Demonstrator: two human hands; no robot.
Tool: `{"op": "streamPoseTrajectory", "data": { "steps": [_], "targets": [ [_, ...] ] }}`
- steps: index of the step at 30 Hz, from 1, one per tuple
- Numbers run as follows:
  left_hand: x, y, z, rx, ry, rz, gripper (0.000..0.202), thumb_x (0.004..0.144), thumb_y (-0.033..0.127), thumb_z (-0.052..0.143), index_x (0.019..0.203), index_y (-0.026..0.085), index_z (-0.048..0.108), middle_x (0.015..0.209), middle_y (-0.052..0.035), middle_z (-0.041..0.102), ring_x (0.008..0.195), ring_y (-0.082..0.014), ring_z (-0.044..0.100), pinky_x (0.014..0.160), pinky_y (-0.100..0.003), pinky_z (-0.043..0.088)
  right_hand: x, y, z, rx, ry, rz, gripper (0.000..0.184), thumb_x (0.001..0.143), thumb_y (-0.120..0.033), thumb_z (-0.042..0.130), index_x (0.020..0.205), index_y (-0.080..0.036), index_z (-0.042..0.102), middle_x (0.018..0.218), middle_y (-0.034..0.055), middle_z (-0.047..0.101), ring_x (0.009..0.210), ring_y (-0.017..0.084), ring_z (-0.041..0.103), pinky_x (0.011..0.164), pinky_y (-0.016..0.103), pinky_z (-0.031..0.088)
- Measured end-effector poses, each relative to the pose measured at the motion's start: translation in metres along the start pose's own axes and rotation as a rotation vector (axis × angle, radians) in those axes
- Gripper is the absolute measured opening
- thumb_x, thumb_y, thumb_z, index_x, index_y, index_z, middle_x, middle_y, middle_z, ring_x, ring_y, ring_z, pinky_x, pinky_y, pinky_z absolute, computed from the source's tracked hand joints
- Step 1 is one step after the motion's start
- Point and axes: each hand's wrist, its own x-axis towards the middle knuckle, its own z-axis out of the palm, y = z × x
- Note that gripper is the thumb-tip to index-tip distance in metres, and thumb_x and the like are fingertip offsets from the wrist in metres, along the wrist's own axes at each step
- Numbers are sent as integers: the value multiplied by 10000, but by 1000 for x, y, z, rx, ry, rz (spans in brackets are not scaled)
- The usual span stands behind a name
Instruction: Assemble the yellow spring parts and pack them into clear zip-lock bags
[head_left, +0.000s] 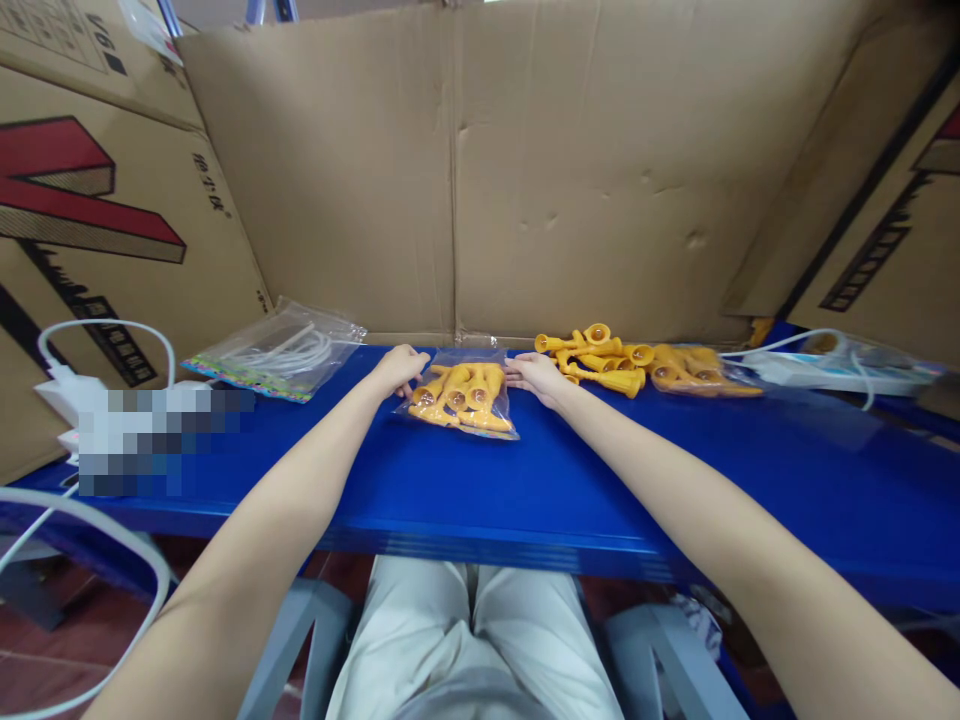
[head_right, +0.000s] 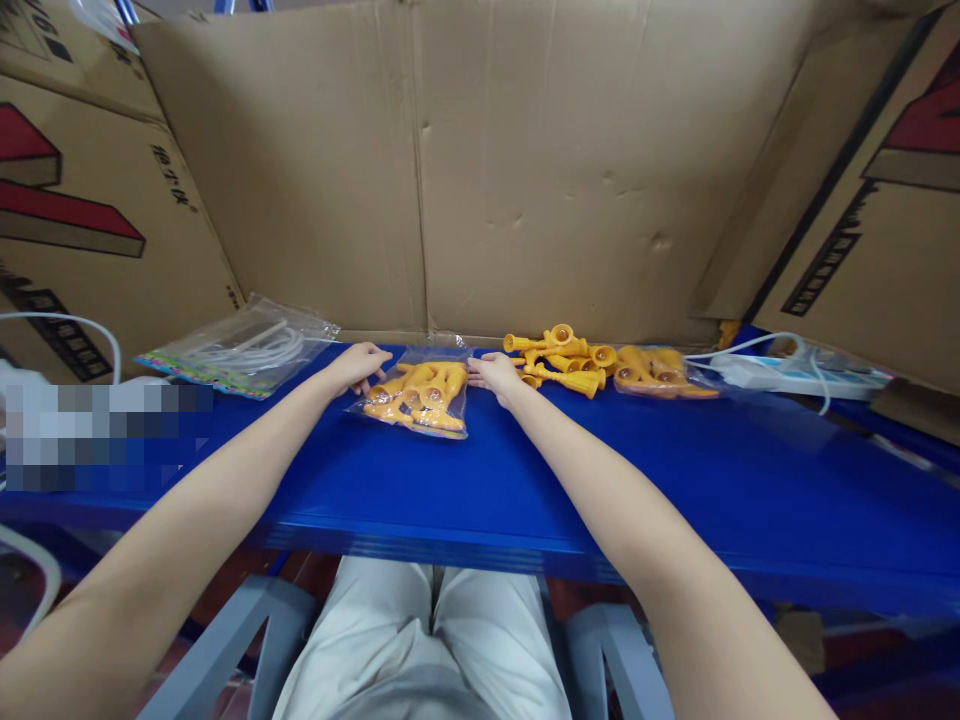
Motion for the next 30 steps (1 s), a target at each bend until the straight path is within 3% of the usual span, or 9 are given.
{"op": "streamPoseTrajectory", "data": {
  "steps": [4,8,11,15,21,25,30],
  "targets": [
    [0,-1,6,-122,-94,-38,373,853,370,419,1040,103,602,739,-120,690,386,-140,530,407,-263,385,1,0,1,-22,-63,-17,134,849,-64,520,779,-157,456,609,11,591,534,79,576,598,201,507],
    [1,-4,9,-252,-166,-78,369,880,387,390,939,103,619,456,-34,553,356,-113,456,406,-233,357,0,0,3,-46,-57,-4,123,841,-27,510,805,-143,486,572,-2,588,514,74,565,557,184,498],
    [0,-4,9,-258,-178,-67,338,886,378,394,890,118,611,379,4,476,330,-106,416,386,-225,302,-1,0,4,-50,-39,-15,134,838,-22,510,768,-136,511,546,-5,579,505,71,558,559,180,500],
    [0,-5,11,-200,-121,-20,256,862,356,462,847,142,601,404,16,499,352,-109,462,403,-223,309,-1,1,4,-54,-27,-29,200,832,-32,514,661,-132,536,505,-1,560,482,73,540,558,190,506],
    [8,-8,17,-338,-32,-11,59,785,183,590,751,144,563,512,22,535,441,-66,510,418,-163,364,1,1,3,-55,3,-19,233,793,6,523,611,-139,537,467,-7,552,458,72,529,497,172,490],
    [10,-6,18,-498,35,-26,145,790,104,586,660,125,526,546,3,557,474,-54,510,443,-149,368,1,1,3,-28,45,-11,252,781,26,507,588,-136,520,476,-11,549,471,63,532,539,172,496],
    [13,-5,17,-660,0,-87,158,808,118,602,668,116,528,548,3,559,440,-46,490,452,-169,334,2,0,1,4,15,12,255,828,0,456,618,-141,488,494,-12,539,468,68,538,543,190,490]
  ]
}}
